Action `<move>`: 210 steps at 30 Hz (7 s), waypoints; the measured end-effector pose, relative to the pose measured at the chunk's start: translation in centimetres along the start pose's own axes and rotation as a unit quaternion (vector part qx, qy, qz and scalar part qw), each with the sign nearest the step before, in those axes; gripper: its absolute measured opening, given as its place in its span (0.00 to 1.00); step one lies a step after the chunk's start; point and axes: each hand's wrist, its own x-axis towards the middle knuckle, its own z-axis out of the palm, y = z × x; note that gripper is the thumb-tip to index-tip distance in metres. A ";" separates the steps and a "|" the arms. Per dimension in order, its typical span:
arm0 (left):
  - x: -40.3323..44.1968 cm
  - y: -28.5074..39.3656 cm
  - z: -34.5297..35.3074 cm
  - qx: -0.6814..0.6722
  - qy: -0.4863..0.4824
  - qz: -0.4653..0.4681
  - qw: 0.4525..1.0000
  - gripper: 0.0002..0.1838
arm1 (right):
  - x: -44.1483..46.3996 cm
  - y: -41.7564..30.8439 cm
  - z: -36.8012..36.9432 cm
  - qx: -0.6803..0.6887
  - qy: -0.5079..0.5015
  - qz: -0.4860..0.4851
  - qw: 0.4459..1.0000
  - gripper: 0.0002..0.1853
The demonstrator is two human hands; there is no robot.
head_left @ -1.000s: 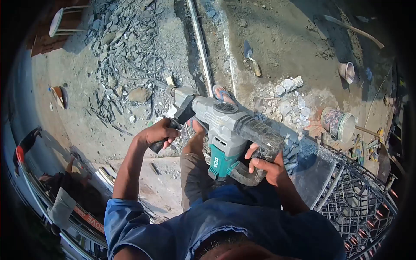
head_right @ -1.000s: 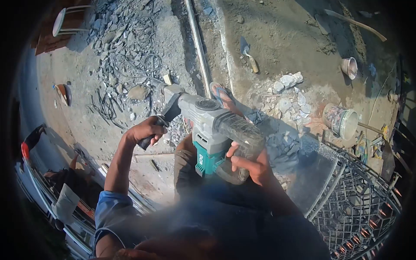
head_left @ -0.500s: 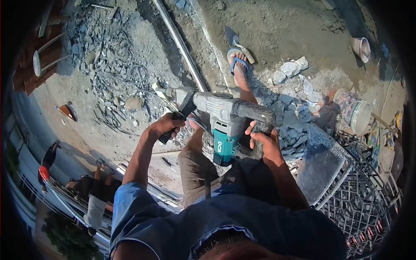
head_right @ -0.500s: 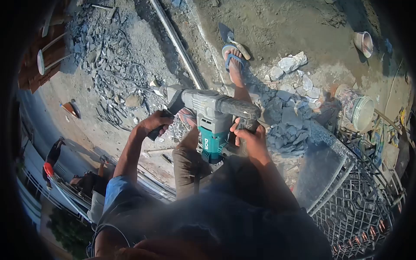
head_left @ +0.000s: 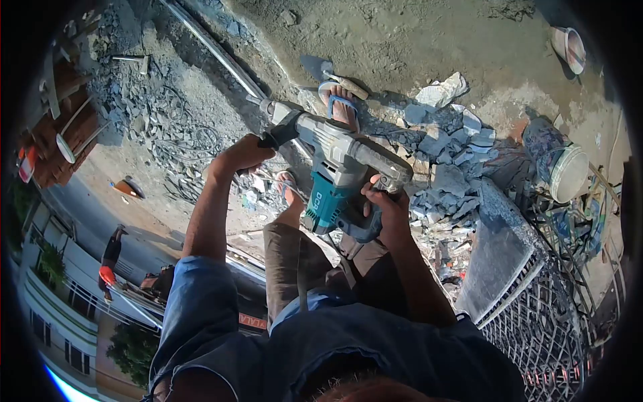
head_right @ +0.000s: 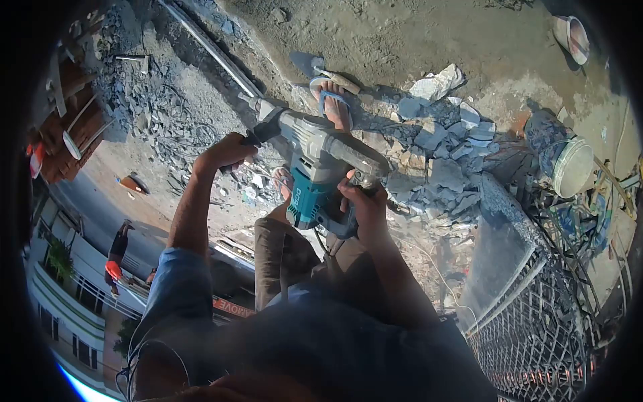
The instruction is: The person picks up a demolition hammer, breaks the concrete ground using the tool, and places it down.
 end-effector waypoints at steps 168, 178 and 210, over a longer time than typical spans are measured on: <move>19.6 -33.1 15.5 -0.437 0.317 0.206 0.816 0.17 | -0.1 19.4 32.4 -0.674 -0.217 -0.099 0.699 0.29; 15.0 -34.2 14.2 -0.377 0.285 0.192 0.860 0.16 | -1.4 16.3 29.0 -0.600 -0.199 -0.095 0.769 0.24; -27.0 -35.0 8.9 -0.247 0.161 -0.008 0.955 0.15 | -11.2 19.7 17.4 -0.128 -0.219 0.005 0.967 0.22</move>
